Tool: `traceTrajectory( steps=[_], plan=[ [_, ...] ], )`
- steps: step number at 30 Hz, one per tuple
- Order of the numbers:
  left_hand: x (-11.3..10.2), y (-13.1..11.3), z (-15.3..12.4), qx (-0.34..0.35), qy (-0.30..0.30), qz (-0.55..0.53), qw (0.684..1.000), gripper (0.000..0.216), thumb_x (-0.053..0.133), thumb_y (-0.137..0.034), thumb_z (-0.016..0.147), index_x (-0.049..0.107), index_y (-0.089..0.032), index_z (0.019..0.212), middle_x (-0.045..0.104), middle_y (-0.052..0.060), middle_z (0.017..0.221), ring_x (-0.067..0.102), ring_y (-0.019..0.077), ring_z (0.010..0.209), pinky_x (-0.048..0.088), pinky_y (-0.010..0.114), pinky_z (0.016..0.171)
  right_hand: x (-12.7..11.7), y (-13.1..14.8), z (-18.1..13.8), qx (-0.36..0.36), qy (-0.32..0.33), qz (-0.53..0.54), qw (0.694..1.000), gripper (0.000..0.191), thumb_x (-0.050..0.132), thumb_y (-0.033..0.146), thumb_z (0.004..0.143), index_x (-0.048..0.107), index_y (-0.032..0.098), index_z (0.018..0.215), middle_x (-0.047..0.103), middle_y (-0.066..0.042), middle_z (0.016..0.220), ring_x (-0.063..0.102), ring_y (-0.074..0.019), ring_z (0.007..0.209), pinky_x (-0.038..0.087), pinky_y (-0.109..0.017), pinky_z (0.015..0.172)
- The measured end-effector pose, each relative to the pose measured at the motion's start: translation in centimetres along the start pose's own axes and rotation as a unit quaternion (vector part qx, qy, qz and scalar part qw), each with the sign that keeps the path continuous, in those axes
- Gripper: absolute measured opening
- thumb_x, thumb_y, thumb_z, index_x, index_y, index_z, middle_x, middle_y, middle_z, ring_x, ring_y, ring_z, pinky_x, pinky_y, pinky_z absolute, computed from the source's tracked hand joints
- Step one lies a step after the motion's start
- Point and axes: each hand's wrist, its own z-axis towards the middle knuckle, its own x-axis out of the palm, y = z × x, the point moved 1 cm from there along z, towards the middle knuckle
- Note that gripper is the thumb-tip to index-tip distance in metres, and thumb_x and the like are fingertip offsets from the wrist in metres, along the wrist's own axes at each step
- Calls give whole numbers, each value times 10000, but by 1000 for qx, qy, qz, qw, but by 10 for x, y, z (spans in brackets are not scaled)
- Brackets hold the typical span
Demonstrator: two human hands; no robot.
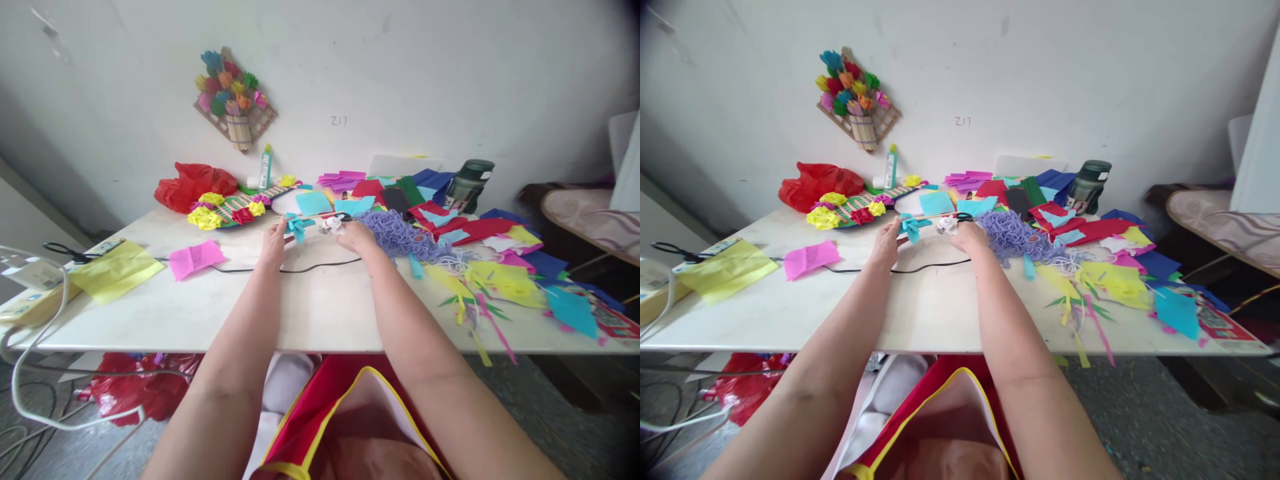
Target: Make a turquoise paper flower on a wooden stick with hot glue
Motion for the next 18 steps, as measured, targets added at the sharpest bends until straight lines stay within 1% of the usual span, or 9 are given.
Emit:
traceTrajectory(
  steps=[2, 4, 6, 8, 10, 11, 14, 18],
  plan=[
    [0, -1, 0, -6, -4, 7, 1000, 551, 685, -681, 707, 718, -167, 905, 715, 88, 933, 651, 234, 997, 540, 331, 791, -3, -7, 3, -3, -11, 35, 999, 335, 561, 304, 821, 732, 196, 1087, 730, -145, 1161, 682, -297, 1052, 510, -314, 802],
    [0, -1, 0, -13, -10, 13, 1000, 545, 688, -686, 703, 704, -165, 861, 711, 85, 896, 656, 232, 978, 542, 331, 783, -5, -13, 3, -1, 11, 93, 996, 261, 594, 253, 784, 738, 176, 989, 765, -112, 977, 701, -223, 820, 494, -250, 652],
    [0, -1, 0, -20, -21, 16, 999, 529, 692, -681, 704, 687, -165, 819, 704, 80, 863, 659, 228, 961, 544, 328, 777, -8, -17, 1, 21, 35, 168, 985, 190, 607, 186, 751, 719, 155, 902, 738, -60, 765, 609, -140, 556, 433, -217, 510],
    [1, -1, 1, -22, -31, 16, 999, 502, 696, -662, 712, 671, -166, 781, 700, 76, 846, 661, 227, 951, 548, 328, 775, -12, -19, -2, 38, 48, 234, 970, 119, 608, 136, 732, 683, 142, 823, 655, 0, 594, 470, -87, 404, 365, -208, 419],
    [1, -1, 1, -22, -34, 15, 999, 476, 697, -639, 724, 658, -165, 753, 699, 77, 846, 663, 229, 950, 553, 335, 777, -16, -20, -4, 43, 44, 283, 957, 50, 609, 106, 724, 639, 142, 743, 573, 41, 493, 399, -69, 348, 327, -206, 376],
    [1, -1, 1, -22, -33, 15, 999, 466, 696, -629, 731, 655, -165, 747, 700, 78, 850, 664, 231, 952, 555, 339, 780, -18, -21, -5, 44, 40, 303, 951, 52, 609, 96, 720, 616, 144, 702, 554, 49, 472, 388, -65, 337, 319, -206, 366],
    [1, -1, 1, -22, -27, 17, 999, 449, 690, -613, 745, 656, -165, 752, 701, 81, 857, 666, 232, 953, 558, 347, 785, -20, -24, -4, 28, 33, 365, 930, 113, 608, 88, 709, 575, 148, 619, 539, 54, 444, 379, -59, 322, 309, -208, 352],
    [1, -1, 1, -24, -24, 26, 999, 471, 704, -631, 723, 652, -163, 746, 687, 71, 812, 667, 228, 920, 558, 342, 770, -20, -24, -3, -10, 31, 438, 898, 117, 621, 104, 683, 571, 144, 585, 546, 50, 429, 384, -55, 314, 295, -207, 352]
  ],
)
